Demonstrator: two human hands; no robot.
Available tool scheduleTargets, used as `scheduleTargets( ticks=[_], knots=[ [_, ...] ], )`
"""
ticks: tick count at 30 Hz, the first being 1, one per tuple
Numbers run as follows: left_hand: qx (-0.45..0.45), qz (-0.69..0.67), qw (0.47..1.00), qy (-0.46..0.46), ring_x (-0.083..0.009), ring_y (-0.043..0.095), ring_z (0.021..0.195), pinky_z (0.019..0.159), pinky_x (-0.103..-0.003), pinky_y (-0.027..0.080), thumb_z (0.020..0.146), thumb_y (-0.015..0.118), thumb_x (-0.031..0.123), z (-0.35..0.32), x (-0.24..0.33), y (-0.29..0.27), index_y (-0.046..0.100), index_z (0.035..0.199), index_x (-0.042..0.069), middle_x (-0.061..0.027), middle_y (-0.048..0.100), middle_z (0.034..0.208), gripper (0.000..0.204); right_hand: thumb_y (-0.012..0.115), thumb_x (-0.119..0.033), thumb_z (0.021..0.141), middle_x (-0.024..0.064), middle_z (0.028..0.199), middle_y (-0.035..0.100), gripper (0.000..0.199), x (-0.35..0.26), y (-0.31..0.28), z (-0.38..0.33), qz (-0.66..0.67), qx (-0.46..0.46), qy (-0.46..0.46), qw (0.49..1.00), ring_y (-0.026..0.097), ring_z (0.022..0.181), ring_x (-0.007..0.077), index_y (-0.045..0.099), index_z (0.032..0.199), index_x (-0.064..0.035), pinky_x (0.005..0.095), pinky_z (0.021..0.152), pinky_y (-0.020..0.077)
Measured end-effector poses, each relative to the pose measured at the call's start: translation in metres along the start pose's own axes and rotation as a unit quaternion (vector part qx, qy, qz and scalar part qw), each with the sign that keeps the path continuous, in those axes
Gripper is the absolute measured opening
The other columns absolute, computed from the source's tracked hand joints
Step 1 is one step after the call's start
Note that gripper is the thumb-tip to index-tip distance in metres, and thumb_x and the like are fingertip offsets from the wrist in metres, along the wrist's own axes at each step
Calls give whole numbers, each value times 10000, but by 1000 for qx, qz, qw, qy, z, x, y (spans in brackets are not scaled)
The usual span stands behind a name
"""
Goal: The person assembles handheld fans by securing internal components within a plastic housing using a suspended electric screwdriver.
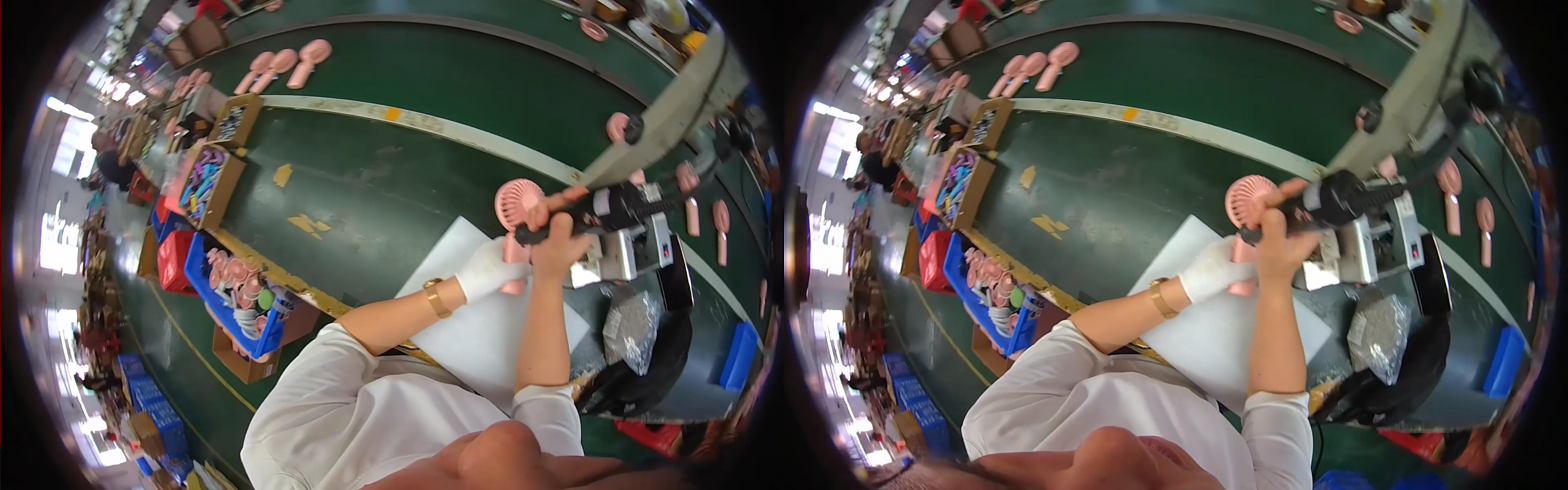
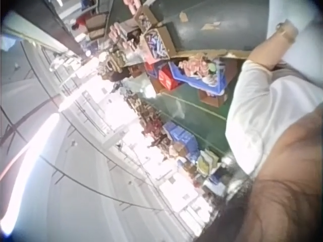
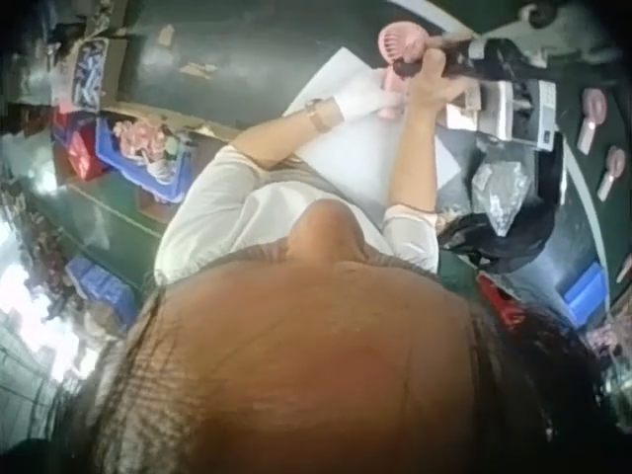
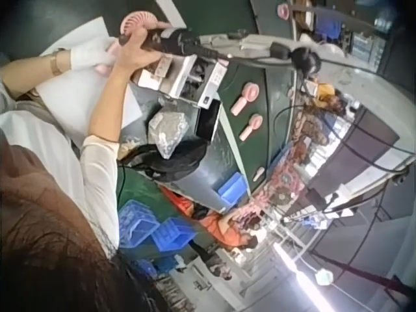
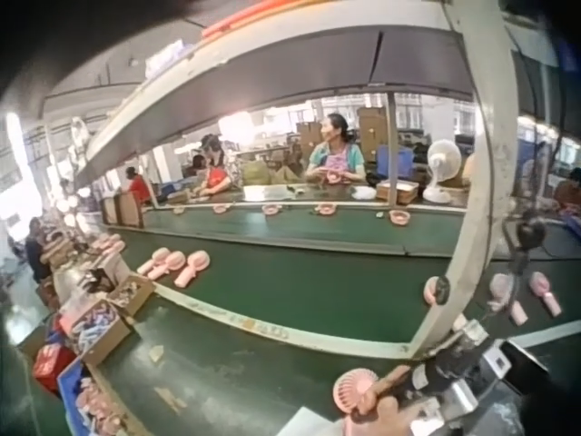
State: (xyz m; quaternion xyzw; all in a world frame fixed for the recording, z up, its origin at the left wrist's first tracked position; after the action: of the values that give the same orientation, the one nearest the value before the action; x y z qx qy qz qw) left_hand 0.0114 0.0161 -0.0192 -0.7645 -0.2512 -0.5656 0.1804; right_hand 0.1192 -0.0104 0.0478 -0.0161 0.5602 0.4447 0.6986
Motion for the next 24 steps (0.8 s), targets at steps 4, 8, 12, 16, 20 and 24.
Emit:
scheduleTargets(
  ticks=[4,8,12,16,20,24],
  knots=[
    [-14,6,1000,-24,-167,616,803,728,-288,487,719,648,249,1,4,1,542,1020,1,-92,635,905,404,470,-37,772,73,642,466,312,-7,4,-2,44,-6,23,999,413,528,136,423,1080,-33,285,510,399],
    [-39,-77,996,-32,-160,601,772,724,-284,483,696,679,264,-1,8,4,532,991,12,-89,623,879,415,611,-186,816,68,649,465,373,-8,7,1,51,-37,7,998,420,540,140,406,1090,-36,278,515,385],
    [-37,-176,983,-36,-145,588,757,714,-279,482,694,678,213,0,4,2,515,1000,21,-61,601,850,396,546,-136,771,66,597,475,368,-40,12,5,128,-50,-8,990,432,480,132,387,1079,-13,259,467,400],
    [-50,-186,981,-20,-119,567,692,597,-282,490,742,653,100,18,23,-17,449,1059,38,-39,551,842,381,721,-481,705,51,581,480,695,-109,17,-3,118,-130,-123,977,433,469,129,389,1132,-44,242,413,352],
    [22,40,999,25,-164,583,700,624,-298,488,686,687,231,78,83,-66,421,1122,33,-86,547,822,547,480,-374,907,59,588,561,343,-128,41,9,315,-523,-47,791,515,410,164,410,1072,-81,270,359,420],
    [279,239,899,240,-321,553,971,836,-374,456,642,696,337,152,102,-111,321,1312,1,-186,524,1068,838,415,-227,921,76,597,579,189,-129,31,0,352,-411,-99,835,543,401,181,431,1033,-75,277,344,446]
  ],
)
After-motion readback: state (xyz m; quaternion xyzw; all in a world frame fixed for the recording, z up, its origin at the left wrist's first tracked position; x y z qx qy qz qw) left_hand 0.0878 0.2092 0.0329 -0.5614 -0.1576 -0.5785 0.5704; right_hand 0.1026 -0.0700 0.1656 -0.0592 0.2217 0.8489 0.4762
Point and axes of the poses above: each hand's wrist, its own z-axis towards the middle knuckle, its own y-axis out of the palm, x = y × z, the point moved 4 cm from there along z, towards the middle knuckle
